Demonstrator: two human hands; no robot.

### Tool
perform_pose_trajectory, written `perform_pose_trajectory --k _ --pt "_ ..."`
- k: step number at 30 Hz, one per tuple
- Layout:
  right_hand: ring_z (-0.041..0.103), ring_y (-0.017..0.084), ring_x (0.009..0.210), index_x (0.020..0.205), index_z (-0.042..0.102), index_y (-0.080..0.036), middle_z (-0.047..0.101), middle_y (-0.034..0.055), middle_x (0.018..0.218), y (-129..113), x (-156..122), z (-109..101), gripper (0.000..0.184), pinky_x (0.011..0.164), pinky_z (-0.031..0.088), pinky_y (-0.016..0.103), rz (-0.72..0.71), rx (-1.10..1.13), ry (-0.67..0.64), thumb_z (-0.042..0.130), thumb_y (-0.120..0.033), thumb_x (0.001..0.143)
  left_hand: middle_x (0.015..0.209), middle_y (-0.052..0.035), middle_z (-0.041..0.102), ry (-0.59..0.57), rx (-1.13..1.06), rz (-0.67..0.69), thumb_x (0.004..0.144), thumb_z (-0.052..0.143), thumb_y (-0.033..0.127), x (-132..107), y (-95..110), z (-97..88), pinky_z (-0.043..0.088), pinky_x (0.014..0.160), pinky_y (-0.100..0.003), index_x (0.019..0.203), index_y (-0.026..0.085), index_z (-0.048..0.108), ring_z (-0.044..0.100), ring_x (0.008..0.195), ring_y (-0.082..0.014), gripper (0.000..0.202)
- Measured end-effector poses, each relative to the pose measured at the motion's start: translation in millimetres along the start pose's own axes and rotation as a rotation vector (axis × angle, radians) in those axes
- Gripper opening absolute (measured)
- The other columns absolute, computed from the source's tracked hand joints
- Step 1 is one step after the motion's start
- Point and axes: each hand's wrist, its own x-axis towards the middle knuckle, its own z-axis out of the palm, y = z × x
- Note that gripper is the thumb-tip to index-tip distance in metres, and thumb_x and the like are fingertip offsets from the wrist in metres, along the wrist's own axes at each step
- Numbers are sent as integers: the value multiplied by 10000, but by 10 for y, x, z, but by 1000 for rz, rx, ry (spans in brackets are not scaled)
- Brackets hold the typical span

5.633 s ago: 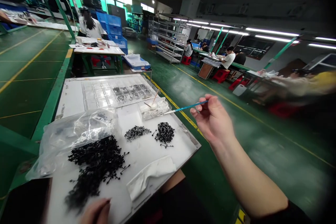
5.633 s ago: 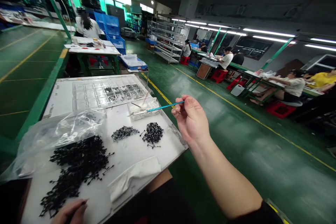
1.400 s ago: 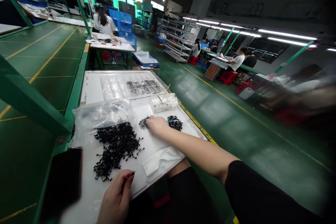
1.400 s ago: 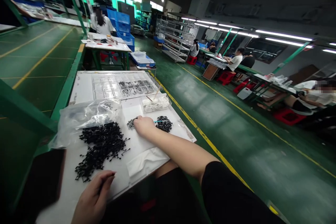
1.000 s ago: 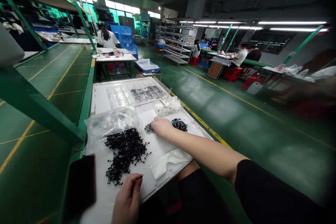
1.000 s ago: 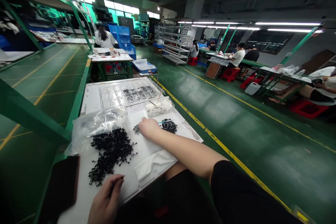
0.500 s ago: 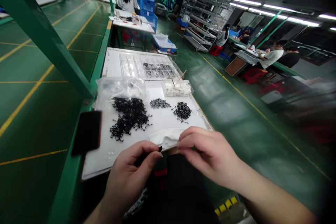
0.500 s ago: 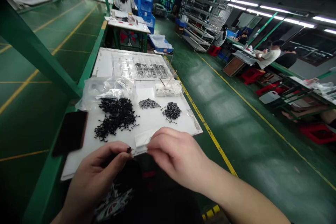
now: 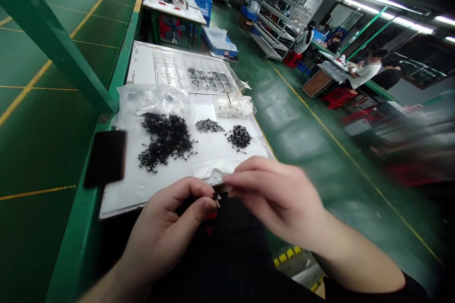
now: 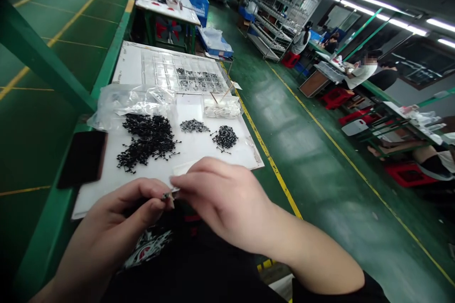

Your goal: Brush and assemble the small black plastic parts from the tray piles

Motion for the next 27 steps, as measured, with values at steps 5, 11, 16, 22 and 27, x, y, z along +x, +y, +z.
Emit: perform_pose_trajectory --k 5,11,16,22,27 --pt "550 81 587 974 809 -364 685 -39 906 -47 166 -253 216 545 525 239 70 541 700 649 -250 1064 800 -21 739 15 -29 -2 967 721 432 -13 -5 -1 573 617 -215 841 226 742 682 715 -167 243" --pt "448 16 515 973 672 -220 627 -82 776 112 237 -147 116 532 488 164 145 1469 965 707 -119 1017 859 -21 668 -57 -118 -89 1024 668 414 -42 87 31 542 608 -207 874 233 682 625 728 -151 236" --pt "471 21 533 1013 676 -204 617 -74 815 212 134 41 260 527 496 183 235 1608 937 836 -50 876 793 29 645 -27 -149 -103 1027 677 399 -85 149 14 509 593 -153 875 265 688 595 663 -106 203" --pt "480 8 524 998 701 -199 643 -82 803 240 125 83 270 526 500 180 232 1584 910 868 -49 847 791 50 658 11 -106 -76 1023 689 402 -77 157 23 474 591 -105 887 288 715 590 674 -83 179" --pt "482 5 519 972 710 -193 672 -88 780 285 118 -105 235 523 495 163 197 1519 892 876 -74 856 831 60 654 7 -90 -53 1034 674 398 -88 156 10 494 657 -105 885 303 686 602 731 -87 176"
